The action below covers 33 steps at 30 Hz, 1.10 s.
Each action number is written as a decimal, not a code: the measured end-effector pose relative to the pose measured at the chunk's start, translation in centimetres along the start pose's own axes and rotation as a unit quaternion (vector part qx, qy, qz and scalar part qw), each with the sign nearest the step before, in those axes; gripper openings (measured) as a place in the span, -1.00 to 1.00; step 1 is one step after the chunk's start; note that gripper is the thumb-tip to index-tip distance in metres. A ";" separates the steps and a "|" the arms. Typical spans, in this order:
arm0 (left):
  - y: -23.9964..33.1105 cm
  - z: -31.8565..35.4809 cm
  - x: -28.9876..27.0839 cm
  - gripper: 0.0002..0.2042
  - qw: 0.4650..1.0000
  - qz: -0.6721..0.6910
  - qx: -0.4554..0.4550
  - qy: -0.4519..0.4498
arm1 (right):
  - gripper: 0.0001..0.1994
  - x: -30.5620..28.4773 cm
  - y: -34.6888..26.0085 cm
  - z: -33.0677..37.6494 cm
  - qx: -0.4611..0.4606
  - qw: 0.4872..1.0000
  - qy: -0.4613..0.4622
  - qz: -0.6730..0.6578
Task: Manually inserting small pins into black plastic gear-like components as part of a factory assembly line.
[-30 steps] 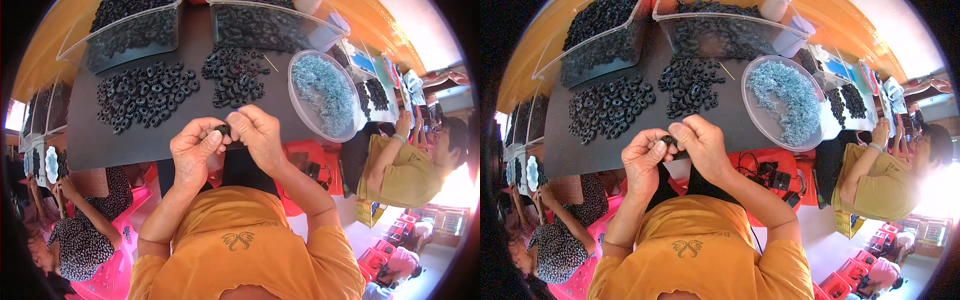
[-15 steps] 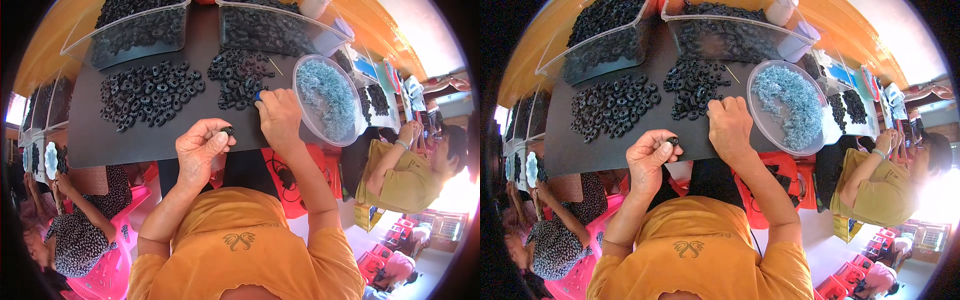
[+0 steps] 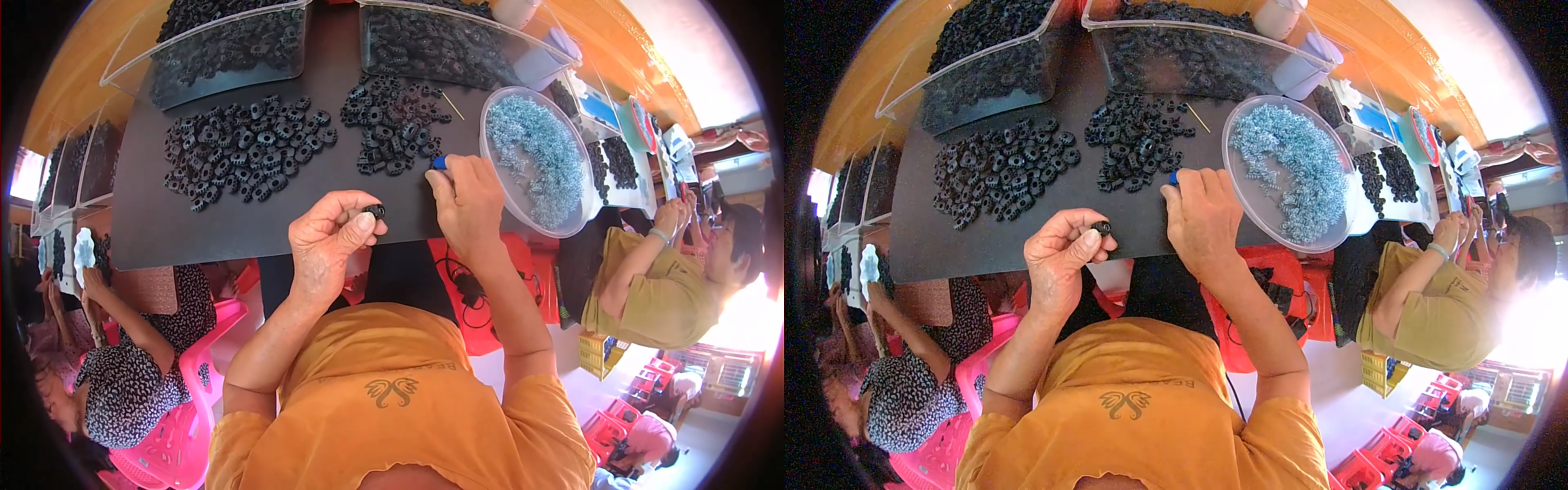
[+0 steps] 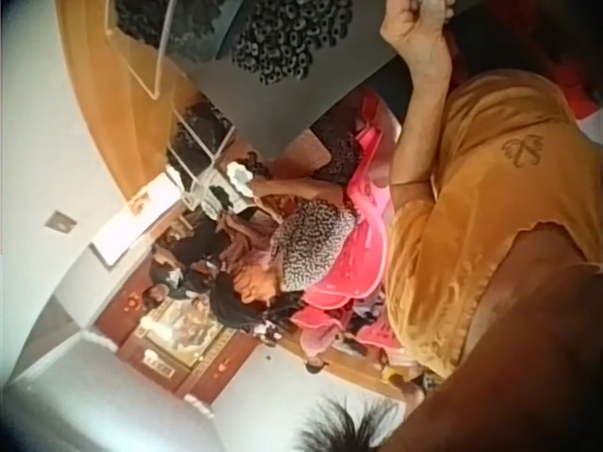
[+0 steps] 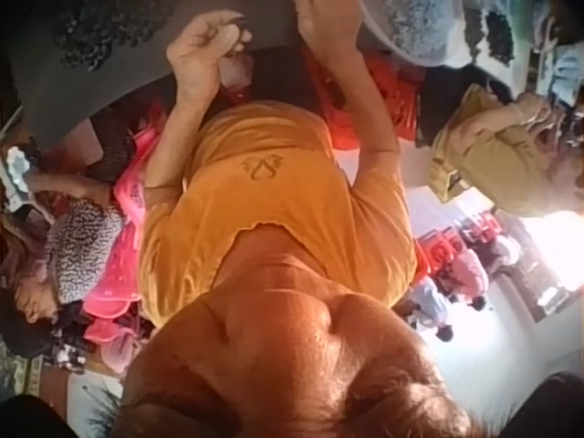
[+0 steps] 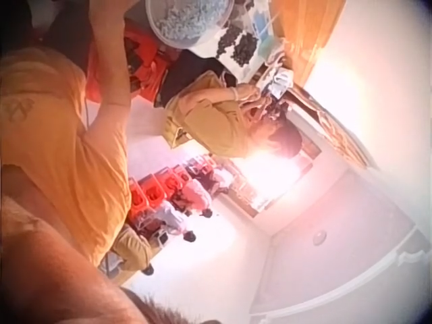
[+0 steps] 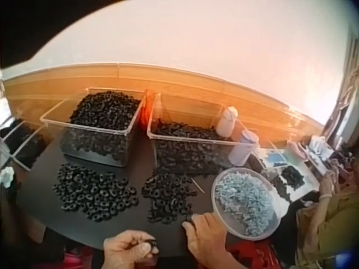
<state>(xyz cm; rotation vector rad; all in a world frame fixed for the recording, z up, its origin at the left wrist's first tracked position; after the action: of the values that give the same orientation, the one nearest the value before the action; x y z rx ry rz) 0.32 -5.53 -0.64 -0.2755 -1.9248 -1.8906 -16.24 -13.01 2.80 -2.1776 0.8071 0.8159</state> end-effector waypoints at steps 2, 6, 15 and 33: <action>-0.1 0.1 0.0 -0.82 1.000 -0.002 0.001 0.004 | -0.83 0.3 -0.3 -0.1 -0.023 0.999 0.009 0.032; 0.0 0.1 -0.1 -0.82 1.000 -0.009 0.005 0.002 | -0.83 0.5 -0.8 -0.4 -0.038 0.996 -0.003 0.075; 0.0 0.2 -0.2 -0.82 1.000 -0.004 0.010 -0.008 | -0.82 -0.1 -0.2 0.0 -0.014 0.998 -0.039 0.052; 0.1 0.2 -0.3 -0.83 1.000 -0.005 0.012 -0.003 | -0.85 -1.2 -1.2 1.0 0.007 0.988 -0.098 -0.119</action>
<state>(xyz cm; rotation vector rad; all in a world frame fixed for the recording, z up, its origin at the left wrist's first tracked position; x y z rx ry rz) 0.59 -5.27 -0.72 -0.2662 -1.9553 -1.8726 -16.45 -11.16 3.55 -2.0915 0.4447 0.8808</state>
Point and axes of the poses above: each hand's wrist, its own z-axis away from the middle knuckle, its own x-axis out of the palm, y = z × x, the point moved 5 cm from there along -z, towards the middle knuckle
